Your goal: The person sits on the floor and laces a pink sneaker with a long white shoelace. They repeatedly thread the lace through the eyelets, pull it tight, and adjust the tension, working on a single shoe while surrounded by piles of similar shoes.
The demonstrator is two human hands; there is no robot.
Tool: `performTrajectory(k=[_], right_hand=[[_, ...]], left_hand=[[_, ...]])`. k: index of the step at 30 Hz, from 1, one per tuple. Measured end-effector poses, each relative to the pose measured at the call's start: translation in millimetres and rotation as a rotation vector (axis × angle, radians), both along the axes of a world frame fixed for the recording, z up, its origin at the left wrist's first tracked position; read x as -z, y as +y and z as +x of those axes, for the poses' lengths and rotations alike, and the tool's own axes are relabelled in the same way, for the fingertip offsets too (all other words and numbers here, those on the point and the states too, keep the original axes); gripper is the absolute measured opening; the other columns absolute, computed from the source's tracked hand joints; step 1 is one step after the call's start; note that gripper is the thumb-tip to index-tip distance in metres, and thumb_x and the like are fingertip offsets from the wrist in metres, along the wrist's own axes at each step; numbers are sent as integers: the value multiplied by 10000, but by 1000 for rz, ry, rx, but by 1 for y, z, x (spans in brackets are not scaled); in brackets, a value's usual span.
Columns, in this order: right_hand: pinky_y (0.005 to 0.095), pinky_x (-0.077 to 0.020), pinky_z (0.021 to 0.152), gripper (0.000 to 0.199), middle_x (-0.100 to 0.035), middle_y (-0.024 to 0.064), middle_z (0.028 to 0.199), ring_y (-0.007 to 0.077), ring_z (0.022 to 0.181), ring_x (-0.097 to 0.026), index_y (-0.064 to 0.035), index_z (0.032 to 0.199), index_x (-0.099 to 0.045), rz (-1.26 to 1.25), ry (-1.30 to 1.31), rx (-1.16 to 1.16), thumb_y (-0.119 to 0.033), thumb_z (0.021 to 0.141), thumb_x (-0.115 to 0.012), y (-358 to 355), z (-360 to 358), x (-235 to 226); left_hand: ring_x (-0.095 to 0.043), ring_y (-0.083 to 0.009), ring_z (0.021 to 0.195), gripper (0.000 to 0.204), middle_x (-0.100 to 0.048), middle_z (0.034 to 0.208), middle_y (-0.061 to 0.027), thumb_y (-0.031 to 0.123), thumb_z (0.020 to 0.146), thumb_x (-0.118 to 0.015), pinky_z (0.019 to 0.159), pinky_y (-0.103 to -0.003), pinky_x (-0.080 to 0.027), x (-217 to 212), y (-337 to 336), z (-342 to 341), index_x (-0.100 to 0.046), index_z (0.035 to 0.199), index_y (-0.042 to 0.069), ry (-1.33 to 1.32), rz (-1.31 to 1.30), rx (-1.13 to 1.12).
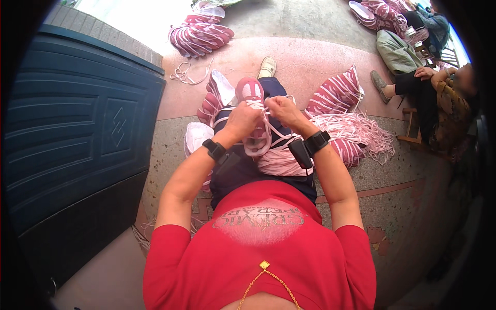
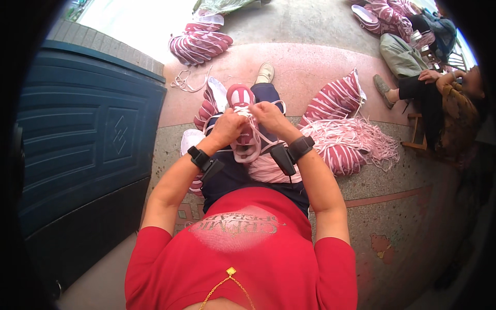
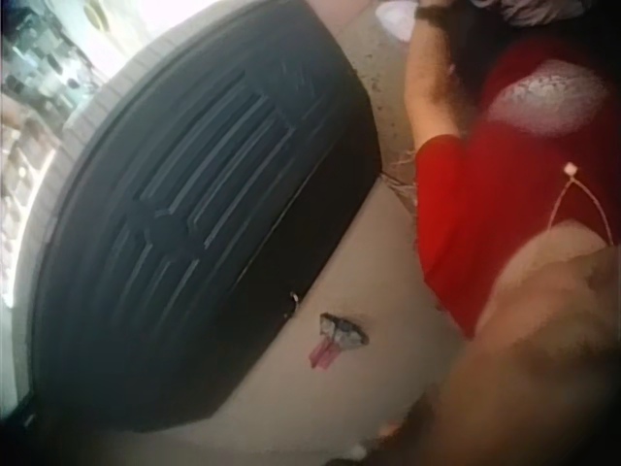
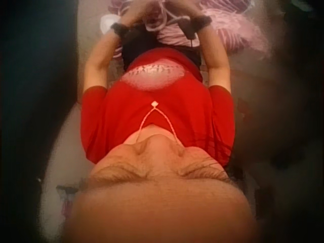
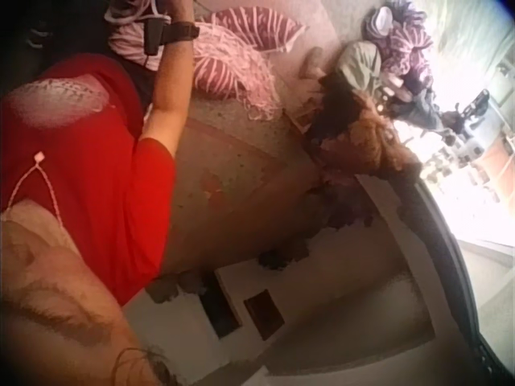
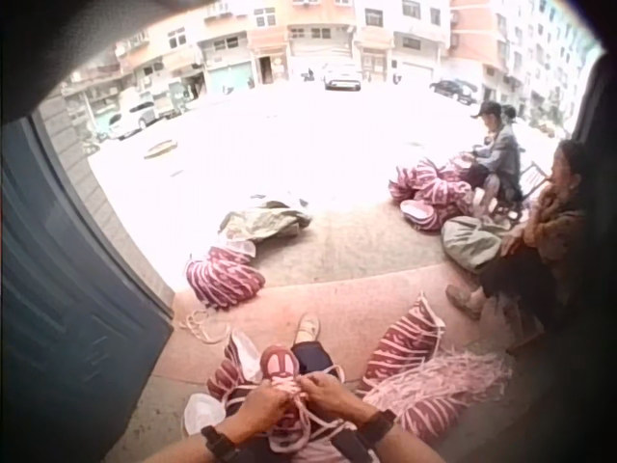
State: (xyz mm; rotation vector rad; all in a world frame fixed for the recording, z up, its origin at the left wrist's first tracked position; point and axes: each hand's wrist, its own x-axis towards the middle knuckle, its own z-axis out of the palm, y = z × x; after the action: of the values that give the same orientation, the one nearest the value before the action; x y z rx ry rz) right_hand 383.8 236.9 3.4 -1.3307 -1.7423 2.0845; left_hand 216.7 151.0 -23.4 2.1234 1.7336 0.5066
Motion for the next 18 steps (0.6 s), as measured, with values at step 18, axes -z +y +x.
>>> performTrajectory(k=[18], right_hand=[[455,-479,741,174,-625,235,825,389,834,-611,5,849,-642,744,-136,-175,-128,815,-534,-31,-13,48]], left_hand=[[-541,-250,745,223,-616,801,-67,93,693,-703,665,-353,-464,-3,-52,4,-634,899,41,-9,341,-44]])
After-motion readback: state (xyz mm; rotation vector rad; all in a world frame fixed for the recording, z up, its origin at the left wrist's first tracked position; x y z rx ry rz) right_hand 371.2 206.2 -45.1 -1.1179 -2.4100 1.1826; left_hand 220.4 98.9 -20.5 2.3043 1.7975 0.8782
